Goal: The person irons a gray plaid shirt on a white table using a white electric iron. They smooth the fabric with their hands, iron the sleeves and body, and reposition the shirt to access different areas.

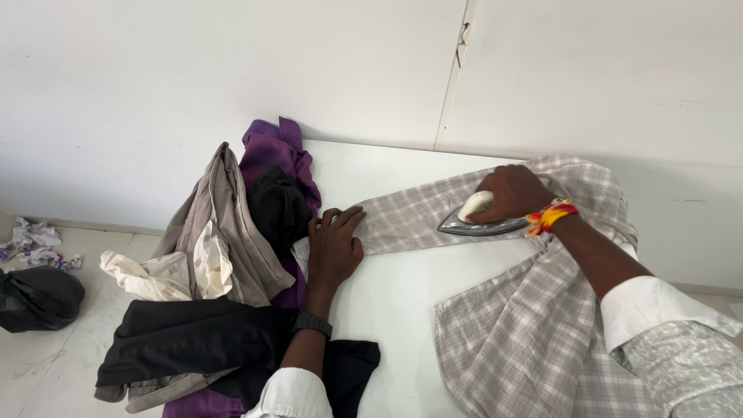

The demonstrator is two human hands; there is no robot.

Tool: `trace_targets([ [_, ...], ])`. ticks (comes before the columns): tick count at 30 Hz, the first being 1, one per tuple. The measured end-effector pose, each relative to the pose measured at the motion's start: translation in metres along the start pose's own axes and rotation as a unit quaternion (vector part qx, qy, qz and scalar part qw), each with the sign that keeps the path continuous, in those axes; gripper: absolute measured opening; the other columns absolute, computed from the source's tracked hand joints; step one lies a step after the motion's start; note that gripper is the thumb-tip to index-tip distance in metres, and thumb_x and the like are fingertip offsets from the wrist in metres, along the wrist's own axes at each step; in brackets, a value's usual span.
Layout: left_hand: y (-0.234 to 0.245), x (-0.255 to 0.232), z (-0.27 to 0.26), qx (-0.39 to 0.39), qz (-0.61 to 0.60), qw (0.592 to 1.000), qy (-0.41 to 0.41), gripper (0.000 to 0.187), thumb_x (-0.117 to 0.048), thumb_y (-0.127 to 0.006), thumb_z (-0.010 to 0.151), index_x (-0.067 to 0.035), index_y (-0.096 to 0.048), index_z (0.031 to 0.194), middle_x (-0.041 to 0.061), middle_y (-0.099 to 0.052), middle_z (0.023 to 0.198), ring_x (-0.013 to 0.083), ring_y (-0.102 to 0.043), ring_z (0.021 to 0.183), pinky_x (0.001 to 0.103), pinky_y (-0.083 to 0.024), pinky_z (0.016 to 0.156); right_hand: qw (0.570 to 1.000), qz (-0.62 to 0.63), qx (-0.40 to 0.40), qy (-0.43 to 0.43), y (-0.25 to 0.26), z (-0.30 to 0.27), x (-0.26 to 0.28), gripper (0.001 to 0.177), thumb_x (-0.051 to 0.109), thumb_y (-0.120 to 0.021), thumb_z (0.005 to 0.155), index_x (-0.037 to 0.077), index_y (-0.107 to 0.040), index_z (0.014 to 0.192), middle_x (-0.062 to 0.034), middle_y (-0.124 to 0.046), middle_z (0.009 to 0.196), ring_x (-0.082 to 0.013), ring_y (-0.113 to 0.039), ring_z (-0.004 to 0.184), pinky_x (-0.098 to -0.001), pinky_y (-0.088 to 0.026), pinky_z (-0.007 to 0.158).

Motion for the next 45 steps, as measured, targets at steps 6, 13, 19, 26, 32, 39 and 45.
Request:
trace_targets([
  [6, 0.0, 0.001, 0.0, -0.009, 0.004, 1.0, -0.007, 0.056, -0.004, -0.06, 0.076, -0.01, -0.069, 0.131, 0.0, -0.065, 0.14, 0.0269, -0.052, 0.126, 0.048, -0.032, 0.111, 0.996, -0.009, -0.042, 0.076, -0.005, 0.014, 0.038, 0.056, 0.065, -0.084, 0.06, 0.013, -0.083, 0.078, -0.0117, -0.075, 0.071, -0.0292, -0.072, 0.068, -0.0431, -0.056, 0.065],
  [13, -0.001, 0.003, 0.002, -0.013, -0.001, 1.0, -0.001, 0.055, -0.005, -0.06, 0.075, -0.009, -0.069, 0.129, 0.0, -0.065, 0.14, 0.0268, -0.053, 0.126, 0.049, -0.031, 0.112, 0.999, -0.002, 0.032, -0.002, -0.006, -0.005, 0.004, 0.056, 0.066, -0.083, 0.06, 0.013, -0.083, 0.077, -0.0087, -0.076, 0.068, -0.0255, -0.073, 0.06, -0.0401, -0.057, 0.063],
  [19, -0.002, 0.001, 0.001, -0.01, 0.0, 1.0, -0.005, 0.056, -0.004, -0.06, 0.075, -0.009, -0.069, 0.131, 0.001, -0.065, 0.141, 0.0266, -0.053, 0.126, 0.05, -0.031, 0.111, 0.999, -0.014, 0.023, -0.024, -0.014, 0.008, 0.01, 0.059, 0.069, -0.081, 0.059, 0.015, -0.083, 0.082, -0.0094, -0.075, 0.071, -0.0276, -0.074, 0.068, -0.041, -0.059, 0.068],
  [26, -0.006, -0.06, 0.004, -0.073, 0.002, 0.992, -0.103, 0.061, 0.001, -0.063, 0.069, -0.005, -0.069, 0.13, 0.01, -0.063, 0.142, 0.0343, -0.05, 0.134, 0.054, -0.037, 0.11, 0.99, -0.038, 0.006, -0.132, -0.009, 0.026, -0.012, 0.065, 0.076, -0.074, 0.065, 0.018, -0.084, 0.091, -0.0139, -0.076, 0.082, -0.0308, -0.074, 0.083, -0.0447, -0.058, 0.076],
  [32, -0.043, -0.139, -0.022, 0.0, -0.128, 0.971, -0.2, 0.04, -0.003, -0.063, 0.087, 0.0, -0.069, 0.125, 0.018, -0.067, 0.137, 0.036, -0.057, 0.134, 0.053, -0.039, 0.117, 0.995, -0.004, 0.035, -0.092, -0.013, 0.011, 0.006, 0.071, 0.078, -0.074, 0.063, 0.012, -0.082, 0.087, -0.0122, -0.077, 0.077, -0.0304, -0.076, 0.071, -0.0437, -0.061, 0.071],
  [39, -0.049, -0.13, -0.021, 0.012, -0.159, 0.974, -0.163, 0.034, -0.005, -0.059, 0.09, -0.001, -0.071, 0.121, 0.017, -0.069, 0.135, 0.0342, -0.058, 0.135, 0.052, -0.038, 0.119, 0.988, -0.077, -0.026, -0.129, -0.012, 0.04, -0.004, 0.074, 0.08, -0.074, 0.065, 0.01, -0.081, 0.087, -0.015, -0.076, 0.079, -0.0313, -0.075, 0.073, -0.0448, -0.061, 0.068],
  [45, -0.054, -0.129, -0.019, 0.026, -0.152, 0.976, -0.157, 0.035, -0.005, -0.06, 0.089, -0.001, -0.071, 0.122, 0.016, -0.068, 0.136, 0.0332, -0.058, 0.135, 0.052, -0.038, 0.12, 0.97, -0.045, -0.052, -0.233, -0.034, 0.057, -0.063, 0.078, 0.08, -0.071, 0.071, 0.006, -0.08, 0.094, -0.0173, -0.076, 0.085, -0.0344, -0.075, 0.079, -0.047, -0.06, 0.069],
])
Point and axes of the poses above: each hand's wrist, its own z-axis towards the middle knuckle, its own y-axis out of the back of the hand, x = y × z, the point moved 10 cm from there along z, towards the middle knuckle
